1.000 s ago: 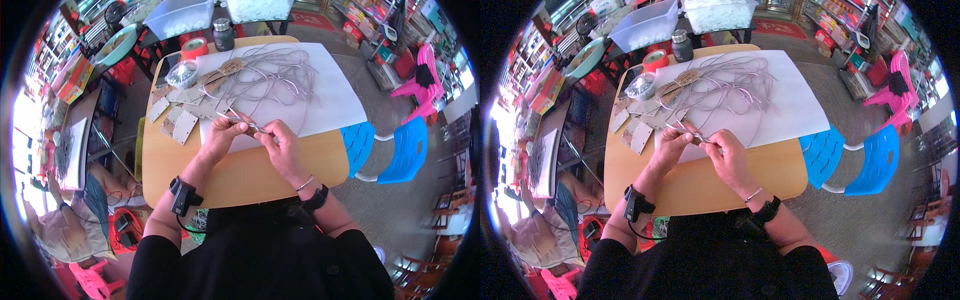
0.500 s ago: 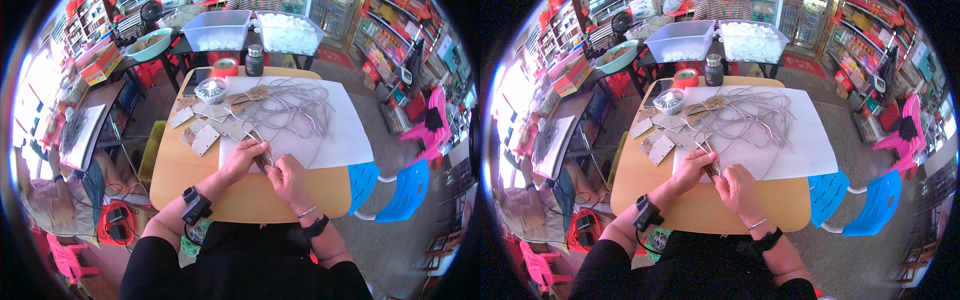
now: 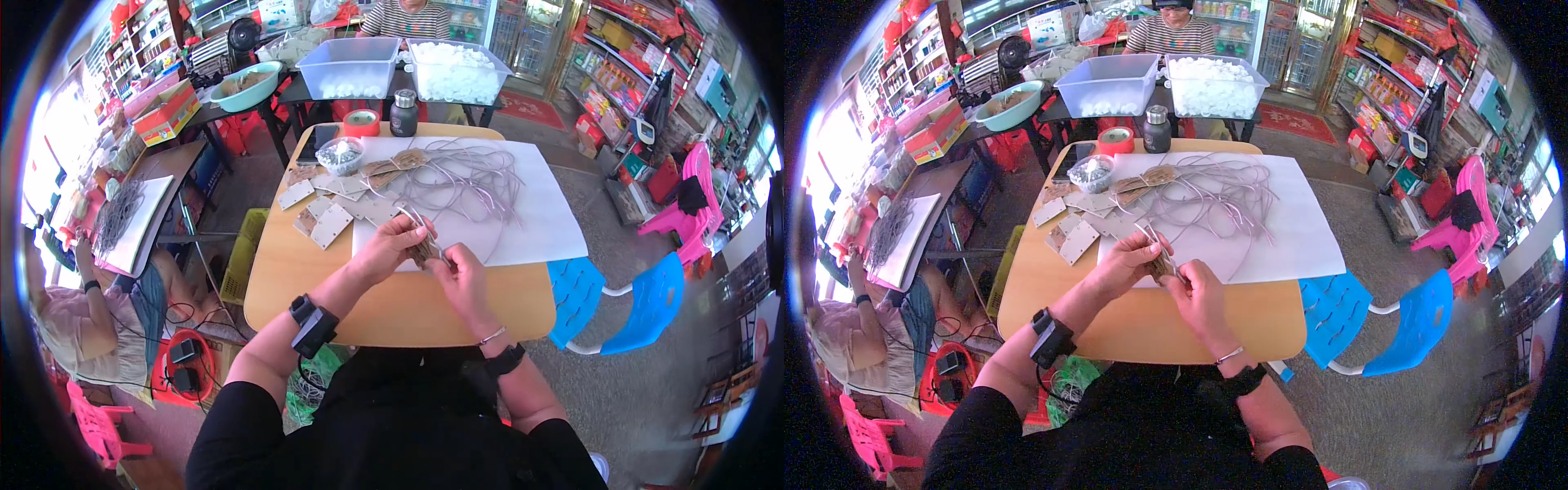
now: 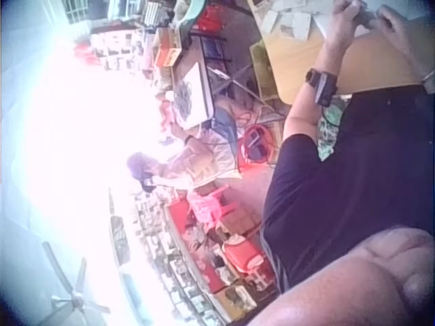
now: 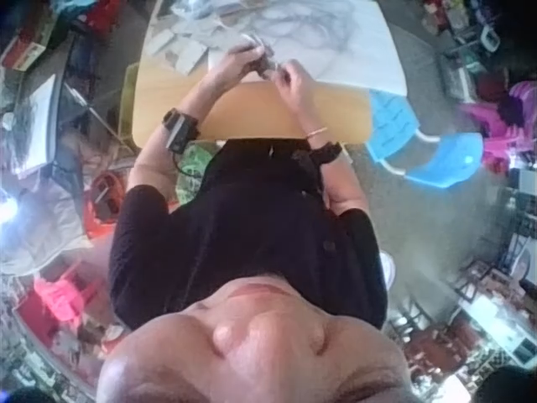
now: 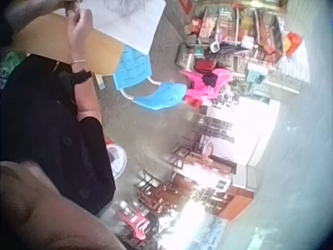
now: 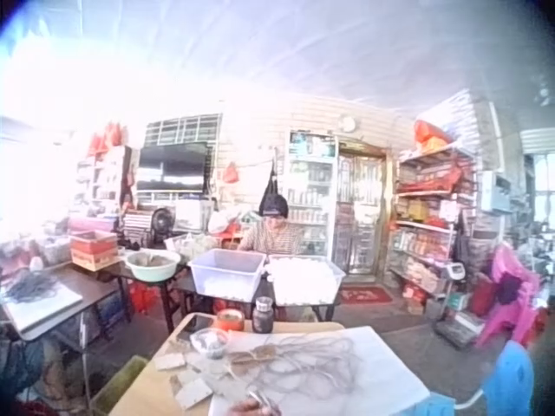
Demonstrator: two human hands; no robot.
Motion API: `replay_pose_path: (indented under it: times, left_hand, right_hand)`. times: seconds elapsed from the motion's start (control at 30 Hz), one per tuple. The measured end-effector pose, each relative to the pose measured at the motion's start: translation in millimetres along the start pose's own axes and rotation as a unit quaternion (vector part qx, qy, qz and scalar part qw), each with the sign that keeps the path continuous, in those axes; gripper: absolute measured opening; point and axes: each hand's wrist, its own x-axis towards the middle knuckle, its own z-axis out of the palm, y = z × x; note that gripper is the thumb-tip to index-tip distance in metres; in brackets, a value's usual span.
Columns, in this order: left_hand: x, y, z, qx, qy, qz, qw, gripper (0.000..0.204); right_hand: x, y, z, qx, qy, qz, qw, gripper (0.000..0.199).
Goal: Threading and assembling wires through small holes in templates or components.
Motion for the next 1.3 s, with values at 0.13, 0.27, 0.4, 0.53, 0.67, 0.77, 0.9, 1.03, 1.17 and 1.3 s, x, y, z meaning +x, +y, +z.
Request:
replay_pose_path:
  times: [0.13,0.27,0.4,0.53,0.67,0.77,0.9,1.03,1.17,1.3]
  left_hand:
    - [-28,9,9,0.152,-0.066,-0.019,0.986,0.014]
    - [-52,-8,35,0.170,-0.002,-0.015,0.985,0.016]
    - [-63,-29,28,0.151,0.100,0.054,0.982,0.021]
    - [-74,-12,40,0.196,0.135,-0.012,0.971,0.022]
    - [-79,-14,30,0.152,0.071,-0.097,0.981,0.022]
    - [-81,-23,21,0.074,0.003,-0.126,0.989,0.023]
    - [-68,-37,15,-0.017,-0.055,-0.102,0.993,0.023]
    - [-63,-29,21,0.005,-0.067,-0.097,0.993,0.026]
    - [-52,-14,23,0.005,-0.087,-0.161,0.983,0.027]
    - [-35,-10,16,-0.026,-0.071,-0.155,0.985,0.028]
  right_hand:
    - [-25,-13,-15,0.018,-0.067,-0.065,0.995,0.023]
    - [-42,-20,-19,0.103,-0.077,0.065,0.990,0.022]
    - [-49,-19,-22,0.036,-0.059,0.069,0.995,0.016]
    - [-63,-20,-25,-0.072,-0.022,-0.029,0.997,0.011]
    - [-69,-22,-29,-0.111,-0.038,-0.069,0.991,0.008]
    - [-71,-27,-32,-0.075,-0.045,-0.057,0.995,0.006]
    - [-67,-29,-34,-0.105,-0.022,-0.123,0.987,0.006]
    - [-63,-40,-39,-0.109,0.009,-0.113,0.988,0.002]
    - [-53,-28,-35,-0.103,0.005,-0.128,0.986,0.007]
    - [-41,-32,-35,-0.096,-0.004,-0.073,0.993,0.013]
